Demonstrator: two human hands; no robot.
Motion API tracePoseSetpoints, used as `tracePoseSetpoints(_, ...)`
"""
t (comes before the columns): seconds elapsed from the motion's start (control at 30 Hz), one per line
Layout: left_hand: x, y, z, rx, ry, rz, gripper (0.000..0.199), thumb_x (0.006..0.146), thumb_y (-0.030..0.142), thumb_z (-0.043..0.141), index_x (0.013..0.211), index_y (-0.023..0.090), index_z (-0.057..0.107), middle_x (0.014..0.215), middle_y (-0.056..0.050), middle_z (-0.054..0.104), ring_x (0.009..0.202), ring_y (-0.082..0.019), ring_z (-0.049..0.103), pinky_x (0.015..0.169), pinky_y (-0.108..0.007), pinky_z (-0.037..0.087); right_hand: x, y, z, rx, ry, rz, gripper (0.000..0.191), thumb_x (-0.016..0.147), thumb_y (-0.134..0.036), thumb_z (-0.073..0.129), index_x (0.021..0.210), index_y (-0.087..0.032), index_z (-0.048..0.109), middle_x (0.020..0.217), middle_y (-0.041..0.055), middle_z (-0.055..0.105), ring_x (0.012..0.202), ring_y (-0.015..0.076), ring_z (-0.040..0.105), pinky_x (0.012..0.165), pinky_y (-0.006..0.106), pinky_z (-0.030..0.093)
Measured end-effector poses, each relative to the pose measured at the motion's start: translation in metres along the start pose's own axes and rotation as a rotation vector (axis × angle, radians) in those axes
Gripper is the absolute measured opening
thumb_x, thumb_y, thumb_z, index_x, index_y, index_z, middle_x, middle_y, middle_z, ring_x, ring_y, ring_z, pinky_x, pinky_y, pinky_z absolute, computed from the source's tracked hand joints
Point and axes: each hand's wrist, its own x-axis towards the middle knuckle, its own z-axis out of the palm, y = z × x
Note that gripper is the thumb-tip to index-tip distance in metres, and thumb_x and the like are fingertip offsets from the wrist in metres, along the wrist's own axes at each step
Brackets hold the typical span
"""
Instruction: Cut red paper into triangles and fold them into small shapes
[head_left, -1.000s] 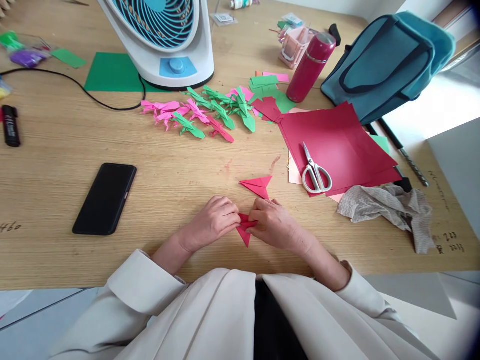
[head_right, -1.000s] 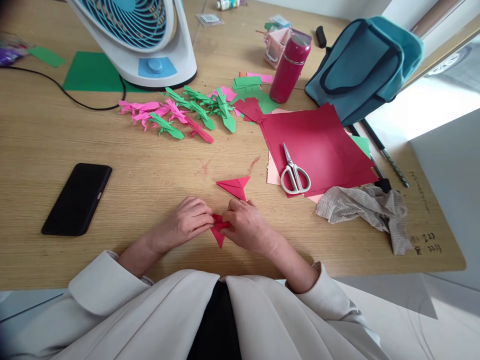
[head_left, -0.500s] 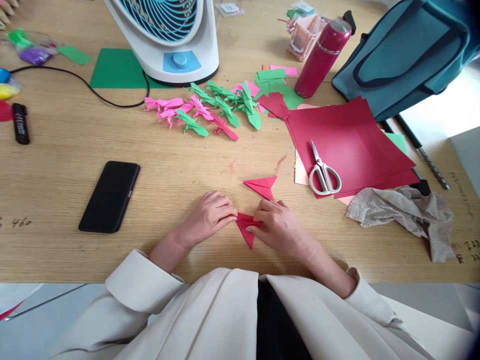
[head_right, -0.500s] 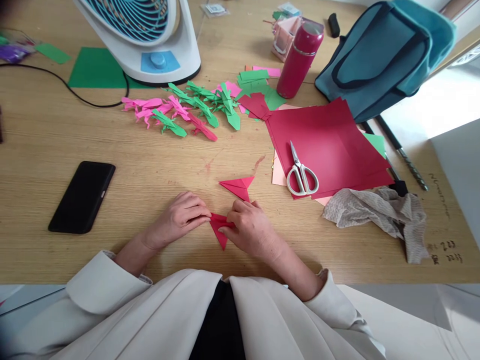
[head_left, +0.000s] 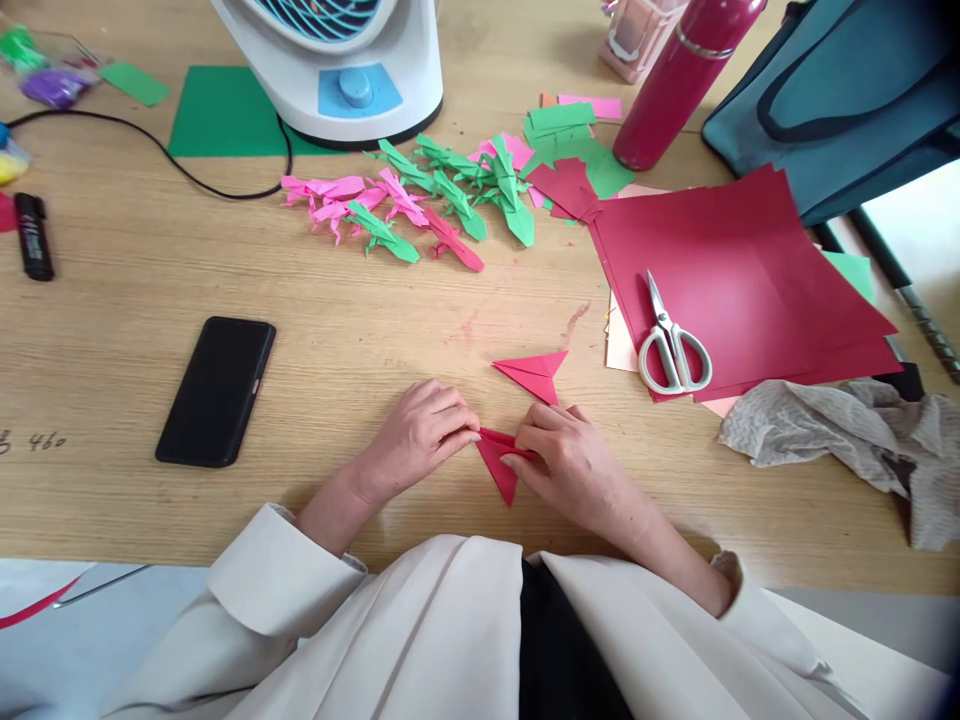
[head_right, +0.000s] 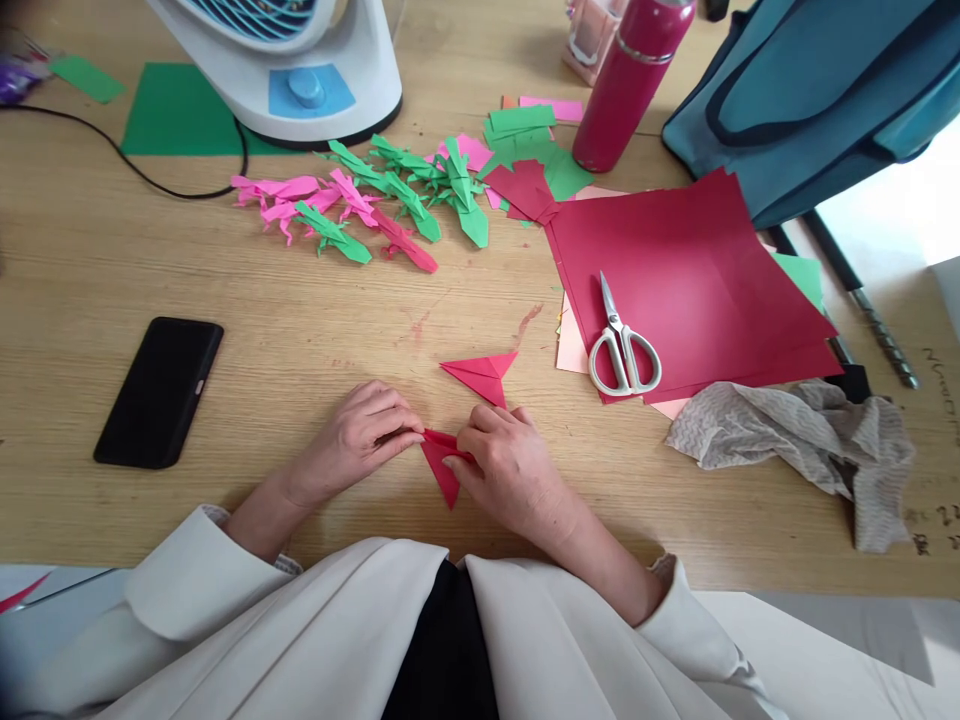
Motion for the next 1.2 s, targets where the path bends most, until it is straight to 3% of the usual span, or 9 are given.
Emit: tracePoseSetpoints(1.2,0.0087,0.0089,0.0003,0.233,-0.106,-0.106,0.023,0.098,0.032,0.050,0.081,0.019,0.057,0.083,-0.005,0.059,0.079,-0.021,0.045,0.073,-0.036,0.035,0.0011,-0.0021,0.0021,-0.076,0.023,0.087,0.024,0.095,-0.026,0.052,0.073,-0.019,0.059,0.077,0.0020,0.056,0.068,0.0161,0.050,0.071,0.033,0.031)
